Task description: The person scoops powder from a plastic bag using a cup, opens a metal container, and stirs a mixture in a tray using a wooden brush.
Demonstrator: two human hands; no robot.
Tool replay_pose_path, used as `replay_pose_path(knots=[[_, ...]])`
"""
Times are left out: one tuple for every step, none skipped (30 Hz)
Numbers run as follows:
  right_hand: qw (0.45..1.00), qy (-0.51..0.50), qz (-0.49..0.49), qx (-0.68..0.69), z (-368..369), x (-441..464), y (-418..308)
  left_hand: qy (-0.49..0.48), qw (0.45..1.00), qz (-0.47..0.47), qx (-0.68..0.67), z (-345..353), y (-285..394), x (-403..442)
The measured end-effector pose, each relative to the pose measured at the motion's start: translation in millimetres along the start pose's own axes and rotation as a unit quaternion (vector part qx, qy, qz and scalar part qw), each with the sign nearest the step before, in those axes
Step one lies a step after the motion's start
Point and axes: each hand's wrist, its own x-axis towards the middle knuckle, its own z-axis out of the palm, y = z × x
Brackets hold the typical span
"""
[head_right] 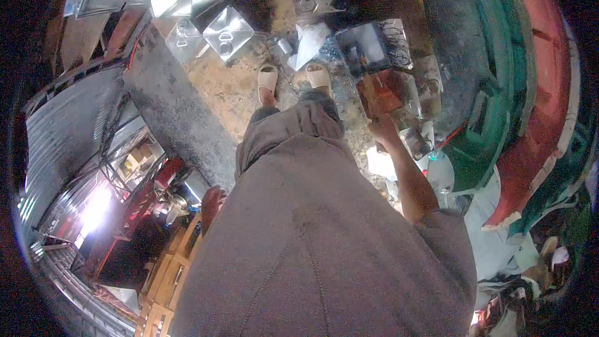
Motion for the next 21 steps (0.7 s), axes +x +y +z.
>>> replay_pose_path(knots=[[0.999, -0.021, 0.030, -0.005, 5, 12, -7, 0.003, 1.000, -0.001, 0.001, 0, 3, -5], [0.997, -0.040, 0.060, -0.009, 8, 16, -10, 0.009, 1.000, 0.004, 0.014, 0, 6, -10], [0.998, -0.004, 0.059, -0.006, 10, 18, -12, 0.015, 0.999, 0.009, 0.027, 3, 10, -13], [0.998, -0.004, 0.058, -0.004, 15, 26, -6, 0.016, 0.999, 0.011, 0.028, 5, 10, -17], [0.999, -0.017, 0.028, -0.002, 21, 41, 2, 0.019, 1.000, 0.011, 0.021, 7, 9, -22], [1.000, -0.031, -0.001, 0.000, 26, 55, 11, 0.022, 1.000, 0.011, 0.014, 9, 9, -26], [1.000, -0.030, -0.002, 0.001, 24, 61, 8, 0.008, 0.999, 0.015, 0.047, 9, 8, -26], [0.999, 0.012, 0.004, -0.040, 21, 66, 2, 0.008, 0.999, 0.016, 0.046, 8, -9, -23], [0.998, 0.032, 0.006, -0.061, 17, 70, -3, 0.013, 1.000, -0.003, 0.004, 9, -26, -20], [0.995, 0.051, 0.010, -0.081, 15, 76, -5, 0.018, 0.999, -0.022, -0.037, 8, -40, -18], [0.948, 0.221, -0.190, -0.125, 18, 81, 0, 0.001, 0.999, 0.018, 0.028, 9, -36, -21], [0.901, 0.296, -0.285, -0.140, 25, 88, 8, -0.010, 0.994, 0.061, 0.092, 10, -33, -25], [0.835, 0.374, -0.367, -0.166, 36, 97, 21, -0.014, 1.000, -0.016, 0.001, 10, -63, -10], [0.945, 0.215, -0.245, -0.005, 70, 120, 55, -0.019, 0.991, -0.093, -0.091, 15, -80, -1], [0.973, 0.120, -0.182, 0.079, 74, 117, 57, -0.036, 0.994, -0.098, -0.028, 18, -63, -1], [0.982, 0.039, -0.101, 0.154, 77, 114, 58, -0.085, 0.994, 0.023, 0.071, 24, -5, -26], [0.952, 0.018, 0.026, 0.305, 60, 86, 15, -0.073, 0.991, 0.008, 0.116, 25, 3, -19], [0.884, -0.001, 0.149, 0.443, 48, 71, -14, -0.059, 0.985, -0.003, 0.160, 20, 7, -12], [0.844, -0.037, 0.207, 0.493, 55, 84, 0, -0.072, 0.957, 0.168, 0.223, -1, -40, 17], [0.845, -0.039, 0.207, 0.492, 46, 72, 6, -0.031, 0.995, 0.036, 0.085, 3, -15, 14], [0.794, -0.034, 0.190, 0.576, 38, 48, 15, -0.018, 0.998, 0.020, 0.052, 4, 10, 11]])
